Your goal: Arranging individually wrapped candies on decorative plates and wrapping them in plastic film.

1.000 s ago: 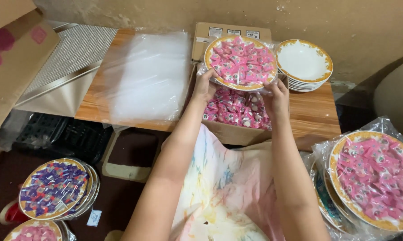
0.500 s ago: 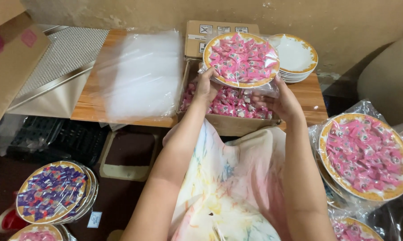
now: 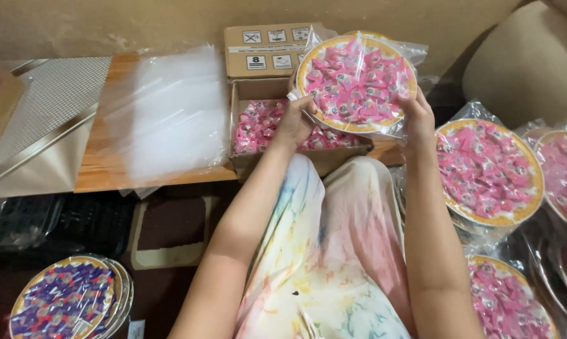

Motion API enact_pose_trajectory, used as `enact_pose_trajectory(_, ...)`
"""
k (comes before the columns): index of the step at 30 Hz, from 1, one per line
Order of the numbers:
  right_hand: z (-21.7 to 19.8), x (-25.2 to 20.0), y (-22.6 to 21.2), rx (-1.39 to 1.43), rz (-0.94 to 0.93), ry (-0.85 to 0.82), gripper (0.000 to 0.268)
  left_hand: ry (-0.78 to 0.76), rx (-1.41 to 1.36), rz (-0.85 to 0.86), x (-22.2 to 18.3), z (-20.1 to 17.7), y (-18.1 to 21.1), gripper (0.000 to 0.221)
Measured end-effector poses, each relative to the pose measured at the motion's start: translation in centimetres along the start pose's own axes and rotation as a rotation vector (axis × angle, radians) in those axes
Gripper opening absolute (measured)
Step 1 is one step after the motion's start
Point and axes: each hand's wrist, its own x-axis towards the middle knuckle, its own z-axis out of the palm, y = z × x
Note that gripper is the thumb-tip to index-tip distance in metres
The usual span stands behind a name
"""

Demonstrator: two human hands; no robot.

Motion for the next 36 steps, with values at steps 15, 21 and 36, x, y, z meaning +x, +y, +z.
enact_pose_trajectory(15,-9.0,-13.4,-6.1,-0.171,-0.184,0.429,0.066,0.029,0.010,-0.223,0.6,7.5,-10.3,0.064)
enact_pose_trajectory(21,-13.5,-22.3,-8.1,-0.278,-0.328,0.519,0.064,-0.079,0.137,-0.371,-4.0,11.5,-16.5,0.079)
enact_pose_trajectory(36,-23.0,-41.2,-7.2,-0.311,-0.220,1.014,0.066,-0.357,0.278,-0.786,-15.4,16.7,-26.2,0.072)
